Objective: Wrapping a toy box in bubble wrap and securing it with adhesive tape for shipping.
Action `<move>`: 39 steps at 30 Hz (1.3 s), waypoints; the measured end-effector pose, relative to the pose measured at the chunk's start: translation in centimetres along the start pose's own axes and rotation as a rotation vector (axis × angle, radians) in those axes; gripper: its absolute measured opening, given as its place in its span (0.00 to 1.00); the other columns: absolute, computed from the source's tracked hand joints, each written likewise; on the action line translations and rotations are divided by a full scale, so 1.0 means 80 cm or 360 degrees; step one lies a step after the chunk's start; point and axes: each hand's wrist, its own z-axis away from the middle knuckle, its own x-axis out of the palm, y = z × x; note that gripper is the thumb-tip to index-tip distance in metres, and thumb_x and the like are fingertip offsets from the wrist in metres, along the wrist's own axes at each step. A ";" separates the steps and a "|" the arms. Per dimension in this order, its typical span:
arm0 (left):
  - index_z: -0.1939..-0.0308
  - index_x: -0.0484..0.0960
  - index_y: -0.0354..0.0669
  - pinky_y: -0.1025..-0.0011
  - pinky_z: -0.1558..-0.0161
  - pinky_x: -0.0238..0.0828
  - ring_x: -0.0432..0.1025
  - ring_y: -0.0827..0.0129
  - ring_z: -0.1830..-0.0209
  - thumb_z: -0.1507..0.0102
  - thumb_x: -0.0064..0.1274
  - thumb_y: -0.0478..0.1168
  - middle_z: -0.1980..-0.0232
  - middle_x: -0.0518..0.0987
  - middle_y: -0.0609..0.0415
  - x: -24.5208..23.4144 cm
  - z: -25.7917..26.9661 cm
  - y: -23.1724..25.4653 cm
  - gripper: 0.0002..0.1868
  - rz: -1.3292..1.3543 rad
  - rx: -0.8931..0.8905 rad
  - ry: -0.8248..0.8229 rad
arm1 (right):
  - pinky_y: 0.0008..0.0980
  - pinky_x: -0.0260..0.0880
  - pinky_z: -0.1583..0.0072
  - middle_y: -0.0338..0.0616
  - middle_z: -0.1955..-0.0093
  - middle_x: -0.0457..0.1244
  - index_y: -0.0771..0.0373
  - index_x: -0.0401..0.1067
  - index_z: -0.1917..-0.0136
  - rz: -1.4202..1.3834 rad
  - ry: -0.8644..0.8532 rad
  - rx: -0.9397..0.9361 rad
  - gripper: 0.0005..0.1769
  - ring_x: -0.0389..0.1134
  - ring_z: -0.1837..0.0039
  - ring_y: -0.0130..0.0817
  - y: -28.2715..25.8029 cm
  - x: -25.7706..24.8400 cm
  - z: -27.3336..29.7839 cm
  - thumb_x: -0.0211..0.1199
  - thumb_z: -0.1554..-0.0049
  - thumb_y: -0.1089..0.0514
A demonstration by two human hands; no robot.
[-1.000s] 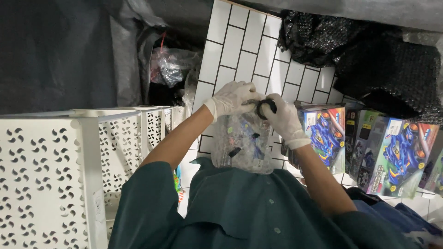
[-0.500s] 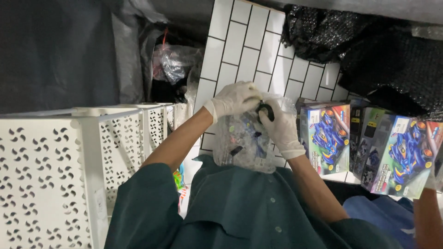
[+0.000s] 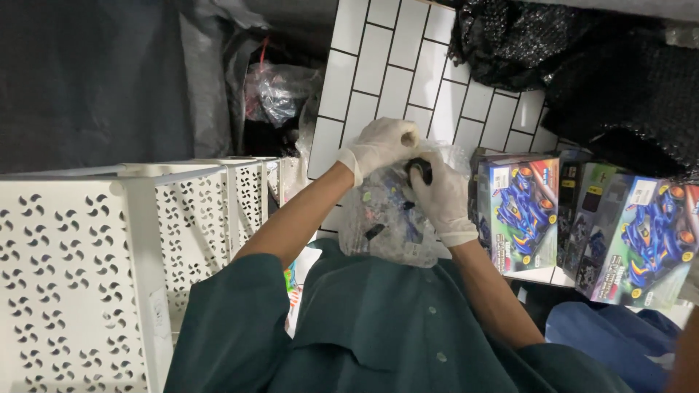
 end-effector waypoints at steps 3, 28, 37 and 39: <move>0.65 0.80 0.66 0.63 0.49 0.77 0.80 0.60 0.50 0.46 0.61 0.61 0.56 0.86 0.66 0.003 0.008 0.001 0.13 0.0044 -0.0072 0.0054 | 0.46 0.74 0.54 0.43 0.62 0.71 0.42 0.70 0.43 -0.0103 0.0048 -0.0009 0.16 0.74 0.55 0.47 -0.003 0.001 -0.004 0.66 0.45 0.48; 0.50 0.87 0.66 0.56 0.41 0.74 0.78 0.50 0.44 0.35 0.46 0.55 0.48 0.86 0.54 -0.019 0.053 0.029 0.16 -0.0043 0.0038 0.0002 | 0.50 0.73 0.46 0.47 0.55 0.71 0.48 0.71 0.46 -0.0187 -0.0334 0.0312 0.21 0.73 0.47 0.51 0.007 0.019 -0.043 0.69 0.52 0.47; 0.53 0.87 0.74 0.59 0.40 0.73 0.78 0.55 0.44 0.36 0.48 0.56 0.49 0.86 0.61 -0.023 0.045 0.028 0.14 -0.0050 -0.0045 -0.0032 | 0.49 0.75 0.49 0.45 0.58 0.72 0.48 0.72 0.49 -0.0148 -0.0263 0.0238 0.22 0.74 0.50 0.50 -0.007 0.005 -0.040 0.70 0.55 0.43; 0.52 0.87 0.74 0.58 0.39 0.73 0.78 0.55 0.43 0.36 0.48 0.56 0.49 0.86 0.60 -0.023 0.045 0.028 0.14 -0.0019 -0.0054 -0.0032 | 0.49 0.75 0.49 0.44 0.58 0.72 0.49 0.72 0.49 -0.0154 -0.0256 0.0214 0.23 0.74 0.50 0.50 0.003 0.011 -0.042 0.71 0.56 0.42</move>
